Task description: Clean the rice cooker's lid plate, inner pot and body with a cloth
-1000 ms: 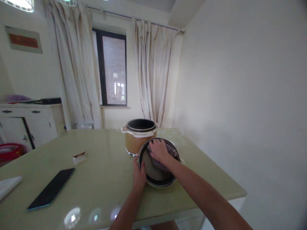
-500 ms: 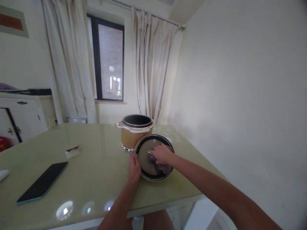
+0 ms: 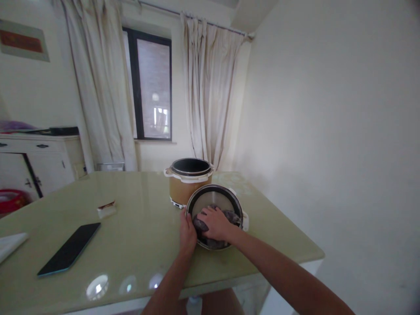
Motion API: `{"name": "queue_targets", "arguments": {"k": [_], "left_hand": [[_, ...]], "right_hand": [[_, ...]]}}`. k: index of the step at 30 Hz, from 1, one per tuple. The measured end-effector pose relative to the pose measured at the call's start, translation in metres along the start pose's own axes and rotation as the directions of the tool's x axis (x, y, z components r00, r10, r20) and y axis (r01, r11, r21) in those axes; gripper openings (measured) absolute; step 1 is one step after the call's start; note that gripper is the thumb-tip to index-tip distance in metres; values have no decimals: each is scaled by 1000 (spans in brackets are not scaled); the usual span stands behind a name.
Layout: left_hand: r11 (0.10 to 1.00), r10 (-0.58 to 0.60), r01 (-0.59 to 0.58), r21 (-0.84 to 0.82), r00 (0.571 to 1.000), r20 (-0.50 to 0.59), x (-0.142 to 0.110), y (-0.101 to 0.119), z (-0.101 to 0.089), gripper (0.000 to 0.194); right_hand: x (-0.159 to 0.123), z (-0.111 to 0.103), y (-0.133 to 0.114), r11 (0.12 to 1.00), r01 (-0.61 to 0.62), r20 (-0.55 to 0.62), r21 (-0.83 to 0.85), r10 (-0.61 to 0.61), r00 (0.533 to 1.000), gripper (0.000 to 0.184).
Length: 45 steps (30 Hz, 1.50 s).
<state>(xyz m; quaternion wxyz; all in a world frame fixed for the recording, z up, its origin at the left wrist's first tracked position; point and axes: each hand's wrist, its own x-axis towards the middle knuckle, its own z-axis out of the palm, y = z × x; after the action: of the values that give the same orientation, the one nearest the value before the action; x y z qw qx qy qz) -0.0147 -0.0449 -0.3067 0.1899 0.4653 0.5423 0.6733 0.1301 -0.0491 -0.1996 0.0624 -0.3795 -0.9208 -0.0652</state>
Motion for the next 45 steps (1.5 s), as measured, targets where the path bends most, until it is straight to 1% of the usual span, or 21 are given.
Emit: {"name": "queue_targets", "arguments": {"k": [2,5,8,9,10,11,13,14,15,17,19,21,23,26,29,33,36,39,42,43,45], "left_hand": [[1000,25,-25,11,1000,7,-1,2,0,51],[998,40,-41,41,999,28,-2,7,0,52],[989,110,-110,99,994,9,-4,14,-2,51],[979,158,-156,129,987,-3,-5,17,-4,51],[964,213,-209,165,977,-7,-6,20,-5,51],[942,270,-265,204,963,0,-8,23,-7,51],[888,372,-369,275,927,45,-12,29,-11,53],[858,412,-418,298,907,85,-13,30,-12,54],[832,442,-462,307,887,135,-14,31,-14,56],[798,467,-524,296,850,244,-15,31,-16,61],[793,451,-541,281,830,328,-13,32,-17,68],[799,414,-533,280,824,386,-9,37,-18,68],[807,364,-523,274,806,467,-8,50,-16,63],[781,245,-539,316,729,639,-14,78,-4,68],[631,114,-649,424,619,777,-24,106,19,94],[513,36,-743,430,519,854,-9,130,48,79],[455,51,-777,436,512,858,22,135,59,70],[405,96,-751,521,601,793,40,134,67,64],[424,129,-693,583,683,719,31,133,75,53],[444,134,-687,576,686,715,24,134,77,52],[486,137,-698,525,654,744,11,134,79,49]], "right_hand": [[-14,-8,20,997,-11,-8,74,11,1000,65],[-25,-22,44,977,-74,-150,199,105,983,87],[-33,-22,54,953,-108,-355,284,209,911,67],[-35,-17,57,940,-149,-436,308,279,856,58],[-38,-10,59,915,-213,-515,343,373,772,52],[-41,-2,63,870,-291,-575,398,484,660,49],[-47,17,73,716,-406,-564,567,697,442,48],[-51,26,80,626,-427,-491,652,778,391,49],[-54,34,87,542,-436,-399,719,835,379,48],[-61,45,98,441,-446,-238,779,866,441,45],[-66,50,104,448,-423,-204,788,837,507,46],[-71,52,103,477,-359,-243,802,811,532,51],[-74,55,96,471,-291,-268,833,803,532,56],[-78,60,82,417,-205,-260,885,809,527,62],[-81,64,71,378,-151,-258,913,824,504,66],[-85,64,64,373,-180,-254,910,847,467,70],[-85,64,63,406,-208,-275,890,842,463,72],[-84,64,63,418,-217,-285,882,841,460,72],[-83,64,61,429,-217,-291,877,833,470,70],[-83,64,60,431,-213,-294,877,832,470,69],[-84,63,59,422,-213,-291,881,840,458,70]]}}
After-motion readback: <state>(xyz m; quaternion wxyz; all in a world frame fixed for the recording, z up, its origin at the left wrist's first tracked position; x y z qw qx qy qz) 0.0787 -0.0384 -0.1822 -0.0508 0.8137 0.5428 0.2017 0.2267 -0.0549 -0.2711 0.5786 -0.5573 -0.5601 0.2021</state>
